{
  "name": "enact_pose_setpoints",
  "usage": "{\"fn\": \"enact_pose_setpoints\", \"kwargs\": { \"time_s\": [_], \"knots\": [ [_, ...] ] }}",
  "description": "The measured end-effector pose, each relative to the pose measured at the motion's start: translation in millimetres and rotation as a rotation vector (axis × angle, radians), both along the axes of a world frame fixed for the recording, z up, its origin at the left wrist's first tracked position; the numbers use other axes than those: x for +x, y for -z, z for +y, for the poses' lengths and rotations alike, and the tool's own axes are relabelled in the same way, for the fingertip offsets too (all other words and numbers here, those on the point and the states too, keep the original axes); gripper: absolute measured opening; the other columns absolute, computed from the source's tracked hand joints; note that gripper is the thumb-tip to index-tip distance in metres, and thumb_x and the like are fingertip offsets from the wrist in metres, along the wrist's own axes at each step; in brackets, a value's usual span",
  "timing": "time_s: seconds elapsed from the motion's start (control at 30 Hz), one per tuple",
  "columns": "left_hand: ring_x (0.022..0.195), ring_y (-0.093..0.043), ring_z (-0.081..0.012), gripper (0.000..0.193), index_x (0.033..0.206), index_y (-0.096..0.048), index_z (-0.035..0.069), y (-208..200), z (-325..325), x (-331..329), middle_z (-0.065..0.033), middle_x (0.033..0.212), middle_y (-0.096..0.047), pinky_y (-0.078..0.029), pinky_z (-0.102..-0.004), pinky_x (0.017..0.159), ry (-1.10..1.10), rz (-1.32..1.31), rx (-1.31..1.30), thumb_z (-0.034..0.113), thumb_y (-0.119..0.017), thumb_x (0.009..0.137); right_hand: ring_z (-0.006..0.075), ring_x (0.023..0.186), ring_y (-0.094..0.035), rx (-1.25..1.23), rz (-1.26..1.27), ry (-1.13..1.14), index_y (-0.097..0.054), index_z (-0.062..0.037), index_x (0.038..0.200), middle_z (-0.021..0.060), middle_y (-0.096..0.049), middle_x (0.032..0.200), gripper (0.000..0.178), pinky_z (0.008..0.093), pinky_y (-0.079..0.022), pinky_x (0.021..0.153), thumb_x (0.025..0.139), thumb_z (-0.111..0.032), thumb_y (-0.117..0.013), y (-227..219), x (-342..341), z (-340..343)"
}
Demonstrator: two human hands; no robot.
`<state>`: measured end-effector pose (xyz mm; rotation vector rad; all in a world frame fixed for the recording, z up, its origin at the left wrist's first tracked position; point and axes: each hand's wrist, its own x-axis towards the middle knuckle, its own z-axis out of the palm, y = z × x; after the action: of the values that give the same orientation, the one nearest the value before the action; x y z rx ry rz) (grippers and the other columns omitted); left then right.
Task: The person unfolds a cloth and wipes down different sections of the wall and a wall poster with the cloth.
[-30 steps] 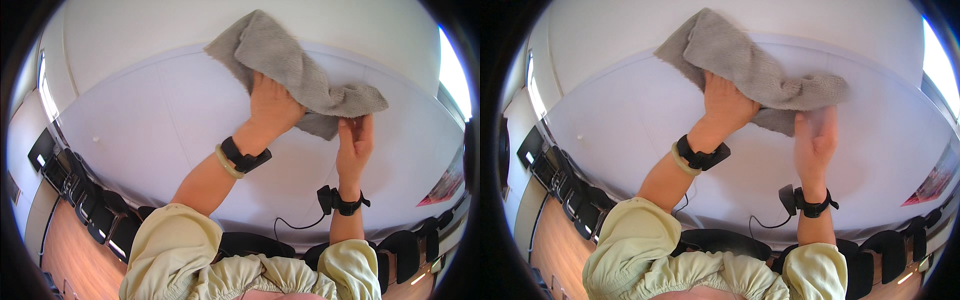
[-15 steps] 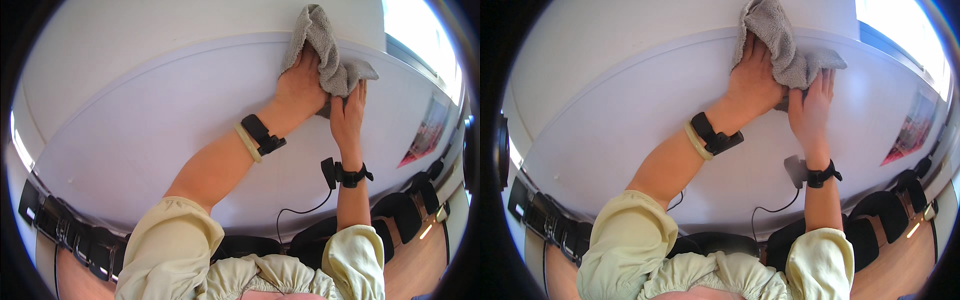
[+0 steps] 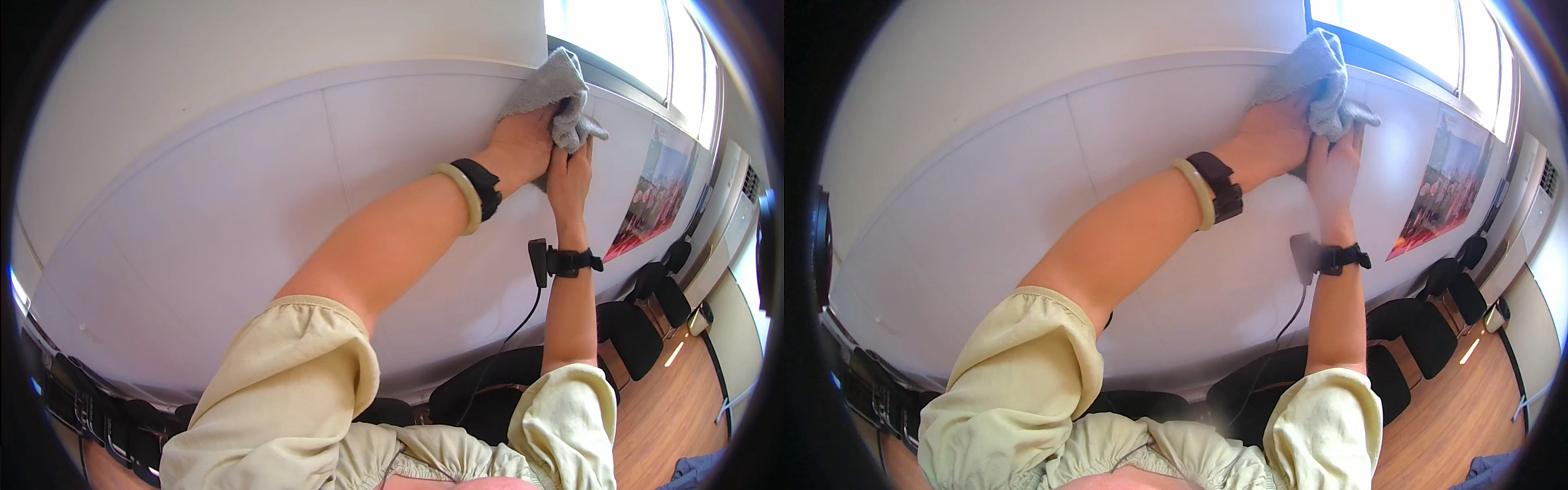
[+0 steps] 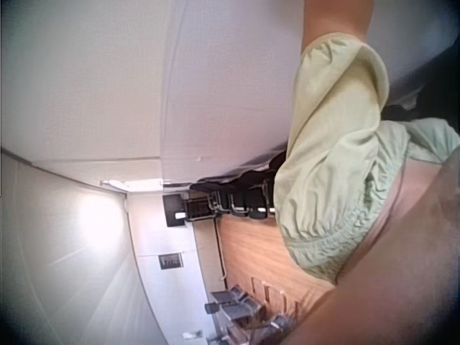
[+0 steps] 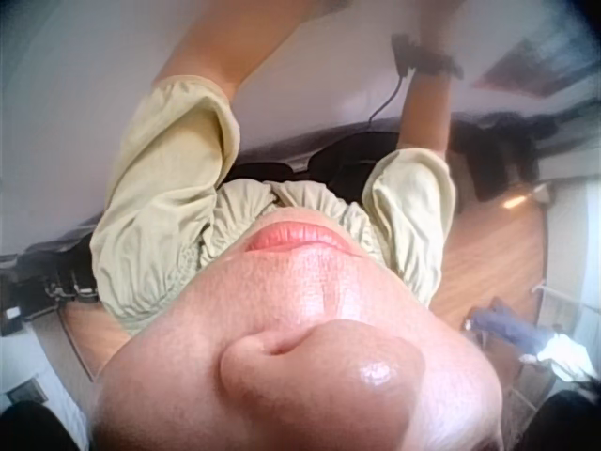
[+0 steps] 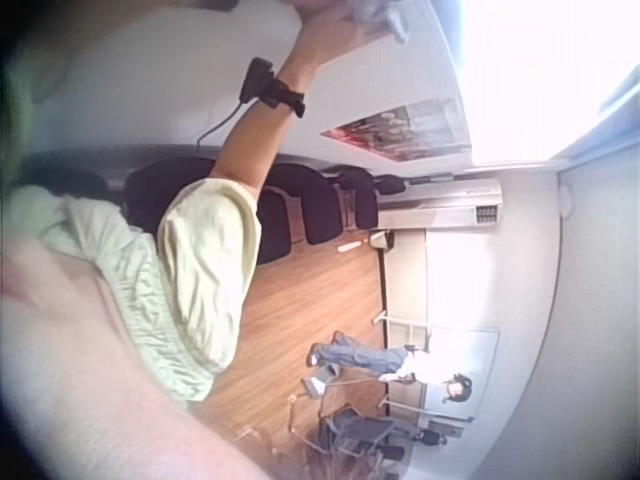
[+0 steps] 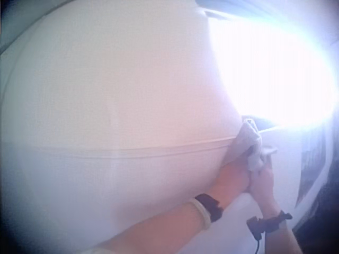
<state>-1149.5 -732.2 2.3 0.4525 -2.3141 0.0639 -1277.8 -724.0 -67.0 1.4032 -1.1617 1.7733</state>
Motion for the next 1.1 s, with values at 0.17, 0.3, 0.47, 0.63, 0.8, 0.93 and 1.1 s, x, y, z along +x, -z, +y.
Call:
{"fn": "enact_pose_setpoints", "kwargs": {
  "time_s": [0.17, 0.3, 0.47, 0.63, 0.8, 0.93, 1.1],
  "knots": [
    [0.113, -0.057, -0.0238, 0.050, 0.139, -0.035, 0.009, 35, -23, -47, -0.0090, 0.133, -0.050, -0.050, -0.0378, 0.088, -0.071, -0.114, -0.311, 0.016, -0.042, 0.090, 0.0429, 0.120, -0.047, 0.075, -0.113, 0.110, -0.044, 0.0021, 0.133, 0.0263, -0.049, 0.131, 0.048, 0.0412, -0.037, 0.100, 0.091, -0.022, -0.045, 39, -27, -5],
    [0.112, -0.057, -0.0229, 0.052, 0.141, -0.034, 0.007, 62, -27, -46, -0.0098, 0.130, -0.052, -0.050, -0.0377, 0.087, -0.074, -0.153, -0.412, 0.014, -0.042, 0.090, 0.0410, 0.119, -0.048, 0.295, -0.222, 0.123, -0.044, 0.0025, 0.132, 0.0259, -0.049, 0.131, 0.049, 0.0406, -0.037, 0.100, 0.091, -0.024, -0.046, 61, -13, 10],
    [0.109, -0.058, -0.0239, 0.048, 0.134, -0.042, 0.003, 71, -13, -6, -0.0098, 0.128, -0.052, -0.052, -0.0377, 0.085, -0.091, -0.149, -0.338, 0.014, -0.046, 0.087, 0.0387, 0.124, -0.045, 0.257, -0.328, -0.021, -0.045, 0.0036, 0.130, 0.0263, -0.048, 0.132, 0.046, 0.0409, -0.036, 0.101, 0.089, -0.017, -0.049, 80, 4, -1],
    [0.110, -0.056, -0.0248, 0.044, 0.124, -0.051, 0.003, 71, -2, 59, -0.0109, 0.123, -0.053, -0.052, -0.0387, 0.084, -0.222, -0.016, -0.280, 0.020, -0.052, 0.085, 0.0559, 0.127, -0.029, 0.051, -0.052, 0.261, -0.035, 0.0158, 0.129, 0.0377, -0.033, 0.136, 0.061, 0.0556, -0.022, 0.109, 0.075, -0.005, -0.054, 57, 60, -17],
    [0.114, -0.055, -0.0268, 0.050, 0.133, -0.045, 0.005, 101, 3, 143, -0.0127, 0.125, -0.055, -0.047, -0.0386, 0.092, -0.412, 0.141, -0.248, 0.024, -0.052, 0.088, 0.0573, 0.133, -0.017, -0.078, 0.055, 0.005, -0.034, 0.0181, 0.127, 0.0410, -0.023, 0.140, 0.063, 0.0621, -0.013, 0.108, 0.074, -0.009, -0.055, 51, 157, -6],
    [0.128, -0.039, -0.0415, 0.060, 0.138, -0.041, 0.003, 161, 9, 198, -0.0223, 0.134, -0.046, -0.036, -0.0494, 0.103, -0.545, 0.026, -0.410, 0.027, -0.057, 0.085, 0.0574, 0.136, -0.012, 0.021, 0.188, -0.114, -0.035, 0.0172, 0.127, 0.0406, -0.021, 0.142, 0.063, 0.0655, -0.010, 0.107, 0.078, -0.018, -0.055, 103, 198, 8],
    [0.132, -0.033, -0.0442, 0.060, 0.134, -0.047, 0.003, 202, 16, 196, -0.0244, 0.137, -0.041, -0.028, -0.0531, 0.107, -0.480, 0.096, -0.315, 0.028, -0.062, 0.082, 0.0566, 0.136, -0.013, 0.162, 0.113, -0.075, -0.033, 0.0160, 0.131, 0.0384, -0.023, 0.143, 0.070, 0.0634, -0.010, 0.108, 0.084, -0.030, -0.055, 171, 198, 11]
  ]
}}
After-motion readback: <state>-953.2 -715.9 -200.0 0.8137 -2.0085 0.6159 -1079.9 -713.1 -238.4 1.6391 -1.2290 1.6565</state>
